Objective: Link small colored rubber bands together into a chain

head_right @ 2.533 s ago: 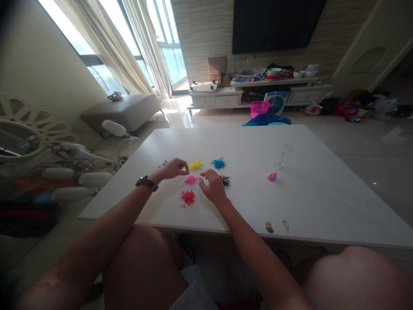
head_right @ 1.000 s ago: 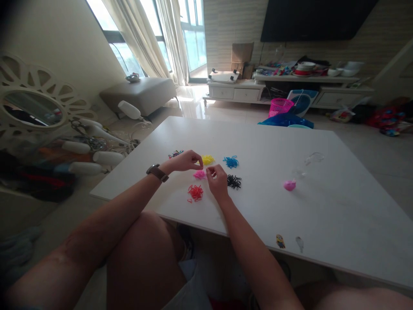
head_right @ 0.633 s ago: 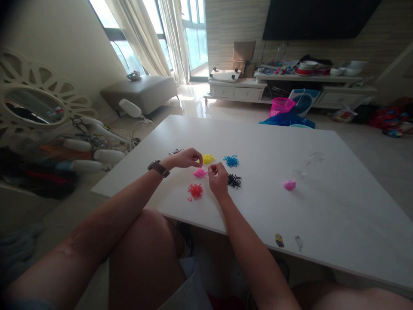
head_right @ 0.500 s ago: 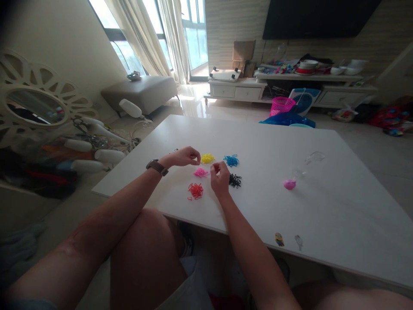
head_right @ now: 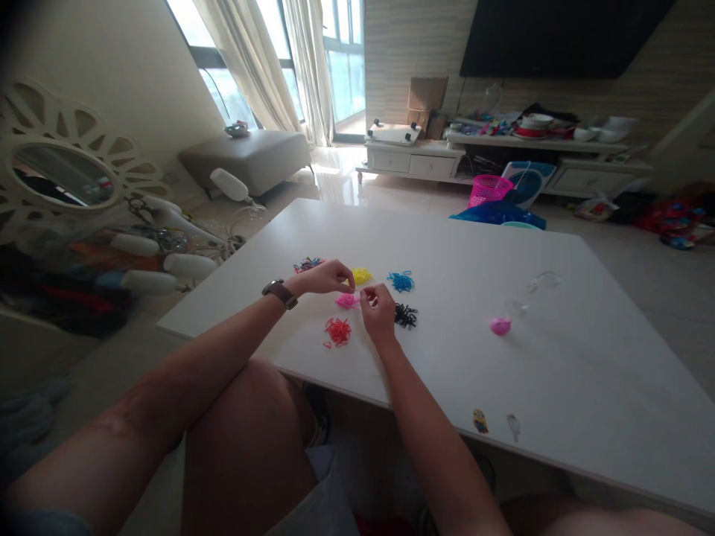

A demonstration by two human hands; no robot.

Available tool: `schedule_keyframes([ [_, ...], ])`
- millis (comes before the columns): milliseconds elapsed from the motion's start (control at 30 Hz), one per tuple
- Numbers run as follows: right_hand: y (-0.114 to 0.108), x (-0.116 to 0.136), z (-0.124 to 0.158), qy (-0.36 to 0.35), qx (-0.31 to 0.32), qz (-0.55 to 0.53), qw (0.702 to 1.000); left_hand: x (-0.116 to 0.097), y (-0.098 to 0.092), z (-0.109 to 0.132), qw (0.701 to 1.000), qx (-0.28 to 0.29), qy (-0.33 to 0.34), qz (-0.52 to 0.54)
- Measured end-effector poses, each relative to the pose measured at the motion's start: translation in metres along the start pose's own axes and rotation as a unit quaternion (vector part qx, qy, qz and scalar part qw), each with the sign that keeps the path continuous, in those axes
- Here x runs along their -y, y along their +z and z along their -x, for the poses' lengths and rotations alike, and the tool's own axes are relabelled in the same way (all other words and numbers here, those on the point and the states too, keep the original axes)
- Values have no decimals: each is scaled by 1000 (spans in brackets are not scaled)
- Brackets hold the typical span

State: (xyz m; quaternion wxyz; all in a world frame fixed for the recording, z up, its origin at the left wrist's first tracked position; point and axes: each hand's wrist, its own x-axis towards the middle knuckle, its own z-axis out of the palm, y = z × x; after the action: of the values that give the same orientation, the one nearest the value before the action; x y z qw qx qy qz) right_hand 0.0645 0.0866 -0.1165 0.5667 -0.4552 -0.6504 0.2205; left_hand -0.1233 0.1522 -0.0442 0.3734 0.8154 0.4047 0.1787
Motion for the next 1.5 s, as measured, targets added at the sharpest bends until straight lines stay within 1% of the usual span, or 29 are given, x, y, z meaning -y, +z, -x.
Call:
schedule_keyframes([
  [67, 0, -1, 0, -2, 8, 13, 1000, 1, -2, 1, 1000, 1, -3, -6],
  [167, 0, -6, 0, -12, 16, 59, 998, 3, -3, 3, 999, -27, -18, 4],
  [233, 1, -9, 1, -20, 26, 99, 995, 4, -3, 3, 997, -59, -49, 27],
  [300, 1, -12, 1, -23, 49, 143, 988, 5, 0, 2, 988, -86, -95, 86],
  [367, 2, -15, 2, -23, 79, 193, 978, 5, 3, 1, 964, -97, -140, 202],
  [433, 3, -16, 3, -26, 101, 237, 966, 4, 6, 0, 920, -95, -172, 338],
  [500, 4, -16, 4, -36, 112, 259, 959, 3, 8, -1, 877, -92, -193, 431],
  [567, 5, -17, 5, -45, 118, 262, 957, 2, 10, -1, 849, -85, -210, 477],
  [667, 6, -16, 5, -46, 114, 243, 962, 3, 11, -2, 829, -61, -224, 508],
  [733, 5, -15, 4, -42, 94, 208, 973, 4, 11, -3, 825, -42, -222, 517],
  [833, 3, -12, 3, -40, 43, 145, 988, 4, 12, -1, 825, -17, -214, 523],
  [933, 3, -10, 2, -51, 14, 109, 993, 4, 12, 1, 826, 6, -211, 522],
  [1067, 4, -9, 3, -65, 27, 94, 993, 6, 14, 3, 830, 36, -197, 521],
  [1300, 6, -10, 4, -69, 49, 62, 994, 15, 17, 3, 835, 88, -179, 513],
  [1400, 6, -9, 4, -71, 51, 58, 994, 15, 18, 2, 839, 97, -174, 506],
  [1500, 6, -7, 5, -63, 55, 49, 995, 13, 17, 3, 847, 89, -188, 489],
])
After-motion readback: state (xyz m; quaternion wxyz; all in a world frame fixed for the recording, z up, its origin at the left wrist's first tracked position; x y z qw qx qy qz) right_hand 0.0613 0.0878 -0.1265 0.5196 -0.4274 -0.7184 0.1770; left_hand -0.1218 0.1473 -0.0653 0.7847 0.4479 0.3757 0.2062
